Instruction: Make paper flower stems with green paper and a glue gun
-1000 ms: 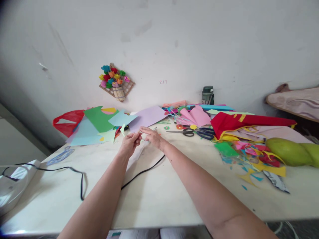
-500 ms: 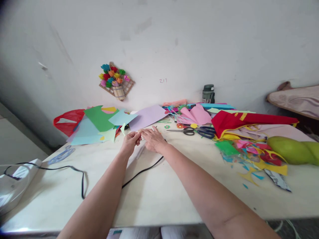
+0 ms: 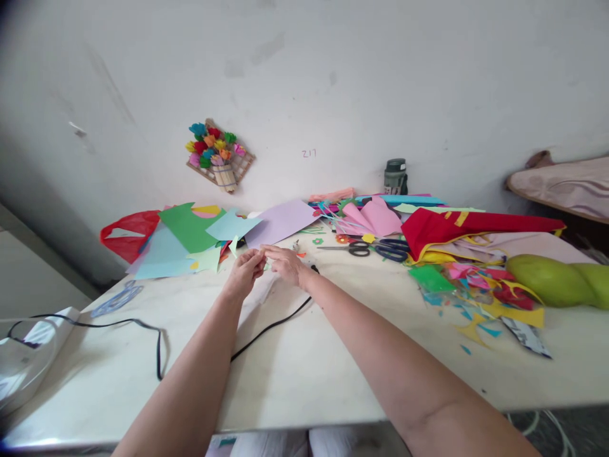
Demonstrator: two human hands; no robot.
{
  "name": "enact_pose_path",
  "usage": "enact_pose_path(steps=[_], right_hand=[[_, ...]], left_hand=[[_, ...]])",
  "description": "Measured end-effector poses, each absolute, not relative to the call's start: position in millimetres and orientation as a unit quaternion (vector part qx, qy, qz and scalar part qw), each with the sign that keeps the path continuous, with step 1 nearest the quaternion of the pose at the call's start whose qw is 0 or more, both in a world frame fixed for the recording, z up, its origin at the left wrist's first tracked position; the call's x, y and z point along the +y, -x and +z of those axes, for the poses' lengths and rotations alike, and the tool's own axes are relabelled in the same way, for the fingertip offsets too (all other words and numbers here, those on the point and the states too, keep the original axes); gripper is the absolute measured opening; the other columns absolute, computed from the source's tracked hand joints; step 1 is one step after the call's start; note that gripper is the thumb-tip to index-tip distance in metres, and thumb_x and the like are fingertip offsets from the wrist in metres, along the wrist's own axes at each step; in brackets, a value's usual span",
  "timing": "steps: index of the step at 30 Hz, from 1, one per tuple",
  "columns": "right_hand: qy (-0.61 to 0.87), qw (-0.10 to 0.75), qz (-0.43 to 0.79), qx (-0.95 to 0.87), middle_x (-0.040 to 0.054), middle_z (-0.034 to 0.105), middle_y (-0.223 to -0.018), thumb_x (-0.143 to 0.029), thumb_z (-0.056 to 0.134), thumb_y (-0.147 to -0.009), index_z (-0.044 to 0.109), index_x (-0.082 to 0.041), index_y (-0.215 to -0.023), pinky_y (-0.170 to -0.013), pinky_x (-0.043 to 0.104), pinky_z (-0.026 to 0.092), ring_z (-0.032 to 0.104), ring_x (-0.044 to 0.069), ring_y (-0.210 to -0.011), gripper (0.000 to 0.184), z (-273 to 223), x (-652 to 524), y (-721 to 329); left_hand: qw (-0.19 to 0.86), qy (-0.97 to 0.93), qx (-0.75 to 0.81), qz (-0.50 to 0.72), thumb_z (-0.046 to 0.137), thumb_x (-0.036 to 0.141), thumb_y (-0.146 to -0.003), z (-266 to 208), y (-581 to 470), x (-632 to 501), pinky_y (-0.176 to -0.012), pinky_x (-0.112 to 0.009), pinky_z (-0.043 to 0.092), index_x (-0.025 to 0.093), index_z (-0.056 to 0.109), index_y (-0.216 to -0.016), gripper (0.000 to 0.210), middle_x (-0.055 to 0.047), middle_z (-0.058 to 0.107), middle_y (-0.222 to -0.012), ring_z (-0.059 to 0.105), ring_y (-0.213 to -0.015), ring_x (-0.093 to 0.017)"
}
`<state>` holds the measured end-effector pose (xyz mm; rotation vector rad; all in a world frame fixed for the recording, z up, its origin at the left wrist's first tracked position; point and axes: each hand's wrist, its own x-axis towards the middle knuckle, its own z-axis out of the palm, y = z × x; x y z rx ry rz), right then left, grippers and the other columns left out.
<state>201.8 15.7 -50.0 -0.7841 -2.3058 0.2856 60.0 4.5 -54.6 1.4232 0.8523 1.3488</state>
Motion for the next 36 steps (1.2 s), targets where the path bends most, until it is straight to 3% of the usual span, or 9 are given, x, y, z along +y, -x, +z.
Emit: enact_pose_path(steps=[7, 10, 16, 21, 24, 26, 30, 33, 36], right_hand=[[0.328, 0.288, -0.057, -0.898, 0.0068, 0.041, -0.129, -0.009, 0.044, -0.068, 0.051, -0.018, -0.113, -0.101, 0.048, 0.009, 0.037, 0.022, -0.115, 0.047, -51, 10, -213], [0.343, 0.288, -0.061, -0.892, 0.0060, 0.040, -0.131, -0.009, 0.045, -0.067, 0.050, -0.020, -0.115, -0.101, 0.048, 0.007, 0.036, 0.022, -0.116, 0.050, -54, 14, -217], [0.344, 0.402, 0.178, -0.830, 0.0057, 0.051, -0.121, -0.010, 0.038, -0.065, 0.059, -0.017, -0.108, -0.098, 0.035, 0.028, 0.044, 0.018, -0.112, 0.048, -47, 23, -216], [0.325, 0.436, 0.336, -0.769, 0.0046, 0.056, -0.114, -0.010, 0.041, -0.060, 0.063, -0.016, -0.102, -0.096, 0.030, 0.031, 0.045, 0.018, -0.111, 0.047, -38, 12, -217], [0.326, 0.450, 0.407, -0.725, 0.0051, 0.061, -0.104, -0.012, 0.043, -0.059, 0.064, -0.016, -0.099, -0.083, 0.029, 0.039, 0.051, 0.018, -0.098, 0.045, -38, 10, -216], [0.322, 0.456, 0.456, -0.693, 0.0054, 0.065, -0.091, -0.013, 0.044, -0.059, 0.064, -0.014, -0.099, -0.070, 0.026, 0.042, 0.055, 0.016, -0.080, 0.044, -40, 12, -215], [0.289, 0.447, 0.547, -0.646, -0.0001, 0.058, -0.054, -0.015, 0.042, -0.059, 0.062, -0.009, -0.098, -0.046, 0.021, 0.031, 0.039, 0.008, -0.045, 0.045, -43, 14, -213], [0.266, 0.425, 0.615, -0.609, -0.0033, 0.046, -0.040, -0.018, 0.041, -0.058, 0.060, -0.008, -0.093, -0.038, 0.021, 0.017, 0.028, 0.007, -0.037, 0.040, -41, 12, -215], [0.236, 0.390, 0.683, -0.571, -0.0048, 0.041, -0.037, -0.020, 0.040, -0.058, 0.057, -0.009, -0.091, -0.036, 0.020, 0.012, 0.021, 0.006, -0.034, 0.039, -38, 12, -218]], left_hand=[[0.485, -0.574, 0.376, 0.543, 0.060, 0.039, -0.066, -56, -59, 5, -0.037, -0.016, 0.018, 0.015, 0.042, -0.058, 0.031, 0.006, 0.039, -0.048, 0.029, -0.038, -0.001], [0.499, -0.539, 0.363, 0.573, 0.062, 0.038, -0.064, -54, -56, 6, -0.036, -0.016, 0.017, 0.015, 0.044, -0.060, 0.030, 0.005, 0.041, -0.049, 0.028, -0.037, -0.001], [0.506, -0.482, 0.361, 0.618, 0.069, 0.031, -0.058, -54, -53, 8, -0.036, -0.016, 0.018, 0.013, 0.050, -0.060, 0.026, 0.003, 0.046, -0.049, 0.032, -0.038, -0.001], [0.485, -0.511, 0.358, 0.613, 0.068, 0.031, -0.058, -54, -59, 6, -0.037, -0.017, 0.022, 0.012, 0.054, -0.060, 0.024, 0.001, 0.051, -0.052, 0.036, -0.040, -0.002], [0.416, -0.535, 0.372, 0.634, 0.066, 0.036, -0.061, -52, -63, 5, -0.039, -0.018, 0.024, 0.012, 0.061, -0.068, 0.025, 0.001, 0.053, -0.054, 0.035, -0.040, -0.003], [0.376, -0.548, 0.391, 0.636, 0.064, 0.038, -0.062, -51, -65, 4, -0.039, -0.019, 0.025, 0.013, 0.064, -0.074, 0.028, 0.001, 0.052, -0.054, 0.034, -0.040, -0.003], [0.318, -0.575, 0.435, 0.616, 0.064, 0.037, -0.062, -51, -67, 4, -0.041, -0.020, 0.028, 0.015, 0.067, -0.078, 0.028, 0.000, 0.054, -0.055, 0.036, -0.042, -0.006], [0.256, -0.615, 0.426, 0.612, 0.065, 0.034, -0.061, -51, -68, 4, -0.050, -0.021, 0.035, 0.019, 0.069, -0.072, 0.019, -0.001, 0.056, -0.058, 0.045, -0.053, -0.010], [0.193, -0.653, 0.411, 0.607, 0.065, 0.030, -0.061, -49, -68, 2, -0.058, -0.023, 0.036, 0.022, 0.069, -0.066, 0.011, -0.001, 0.056, -0.059, 0.048, -0.058, -0.013]])
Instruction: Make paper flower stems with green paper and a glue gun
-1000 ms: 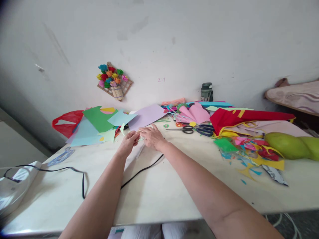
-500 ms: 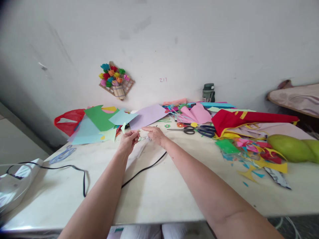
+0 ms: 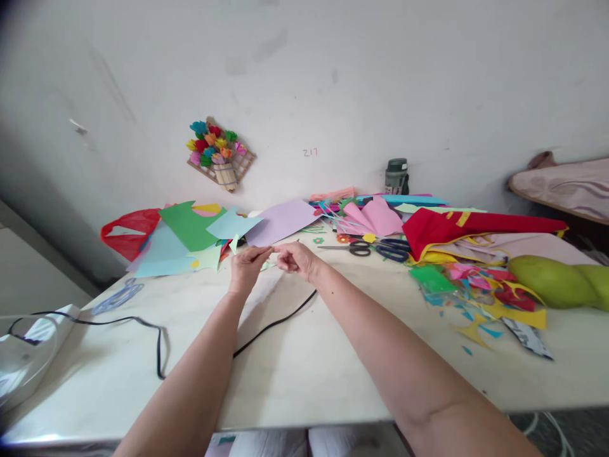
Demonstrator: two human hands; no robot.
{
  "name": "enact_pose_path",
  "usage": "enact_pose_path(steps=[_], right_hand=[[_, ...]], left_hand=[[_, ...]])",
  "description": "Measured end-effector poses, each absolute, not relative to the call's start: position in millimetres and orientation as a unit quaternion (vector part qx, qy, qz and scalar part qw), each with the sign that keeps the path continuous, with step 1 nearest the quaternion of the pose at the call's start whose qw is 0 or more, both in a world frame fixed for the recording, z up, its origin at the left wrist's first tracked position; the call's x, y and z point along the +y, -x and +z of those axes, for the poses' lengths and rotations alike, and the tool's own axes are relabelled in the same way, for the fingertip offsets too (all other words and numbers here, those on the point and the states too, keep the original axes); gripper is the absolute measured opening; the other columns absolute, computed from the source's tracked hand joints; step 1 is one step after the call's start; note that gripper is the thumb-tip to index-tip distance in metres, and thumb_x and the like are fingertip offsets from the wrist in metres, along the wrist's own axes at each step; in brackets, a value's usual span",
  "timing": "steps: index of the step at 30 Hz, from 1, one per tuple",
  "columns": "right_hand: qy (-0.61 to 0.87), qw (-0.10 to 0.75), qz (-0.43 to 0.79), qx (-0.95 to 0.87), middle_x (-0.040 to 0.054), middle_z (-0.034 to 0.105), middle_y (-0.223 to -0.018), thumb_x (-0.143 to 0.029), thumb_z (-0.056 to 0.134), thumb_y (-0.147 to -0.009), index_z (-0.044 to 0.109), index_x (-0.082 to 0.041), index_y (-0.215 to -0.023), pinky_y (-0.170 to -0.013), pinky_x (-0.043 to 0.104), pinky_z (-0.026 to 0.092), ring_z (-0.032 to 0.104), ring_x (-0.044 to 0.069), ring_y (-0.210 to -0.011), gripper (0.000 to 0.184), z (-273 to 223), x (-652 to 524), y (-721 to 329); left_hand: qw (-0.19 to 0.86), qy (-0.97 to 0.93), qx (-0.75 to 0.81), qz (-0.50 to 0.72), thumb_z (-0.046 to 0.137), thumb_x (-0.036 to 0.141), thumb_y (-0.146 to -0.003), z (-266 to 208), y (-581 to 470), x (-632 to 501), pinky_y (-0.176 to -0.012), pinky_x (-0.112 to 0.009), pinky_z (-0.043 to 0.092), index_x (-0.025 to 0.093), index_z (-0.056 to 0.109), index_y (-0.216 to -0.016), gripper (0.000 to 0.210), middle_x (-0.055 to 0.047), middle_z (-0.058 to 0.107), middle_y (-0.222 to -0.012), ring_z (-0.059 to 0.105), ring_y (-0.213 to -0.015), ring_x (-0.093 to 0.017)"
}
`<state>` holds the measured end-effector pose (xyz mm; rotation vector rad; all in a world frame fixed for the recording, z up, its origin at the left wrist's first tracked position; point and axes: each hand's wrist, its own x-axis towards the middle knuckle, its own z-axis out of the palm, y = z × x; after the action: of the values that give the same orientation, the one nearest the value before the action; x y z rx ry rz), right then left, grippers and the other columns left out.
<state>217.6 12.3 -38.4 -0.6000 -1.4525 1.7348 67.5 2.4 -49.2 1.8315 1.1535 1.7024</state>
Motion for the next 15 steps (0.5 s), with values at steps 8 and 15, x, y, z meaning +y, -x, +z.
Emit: enact_pose_path(steps=[8, 15], right_hand=[[0.138, 0.315, 0.783, -0.518, -0.0047, 0.036, -0.030, -0.017, 0.033, -0.061, 0.055, -0.007, -0.092, -0.035, 0.021, 0.014, 0.016, 0.008, -0.030, 0.039, -37, 21, -227], [0.198, 0.286, 0.746, -0.568, -0.0040, 0.042, -0.030, -0.017, 0.035, -0.061, 0.054, -0.005, -0.097, -0.032, 0.019, 0.016, 0.019, 0.007, -0.027, 0.042, -29, 10, -225]], left_hand=[[-0.022, -0.755, 0.410, 0.511, 0.049, 0.027, -0.076, -40, -68, -5, -0.069, -0.025, 0.032, 0.022, 0.064, -0.070, 0.017, -0.006, 0.056, -0.073, 0.047, -0.075, -0.017], [-0.001, -0.731, 0.443, 0.518, 0.046, 0.025, -0.075, -45, -72, 0, -0.062, -0.025, 0.031, 0.020, 0.054, -0.064, 0.014, -0.004, 0.050, -0.067, 0.045, -0.067, -0.016]])
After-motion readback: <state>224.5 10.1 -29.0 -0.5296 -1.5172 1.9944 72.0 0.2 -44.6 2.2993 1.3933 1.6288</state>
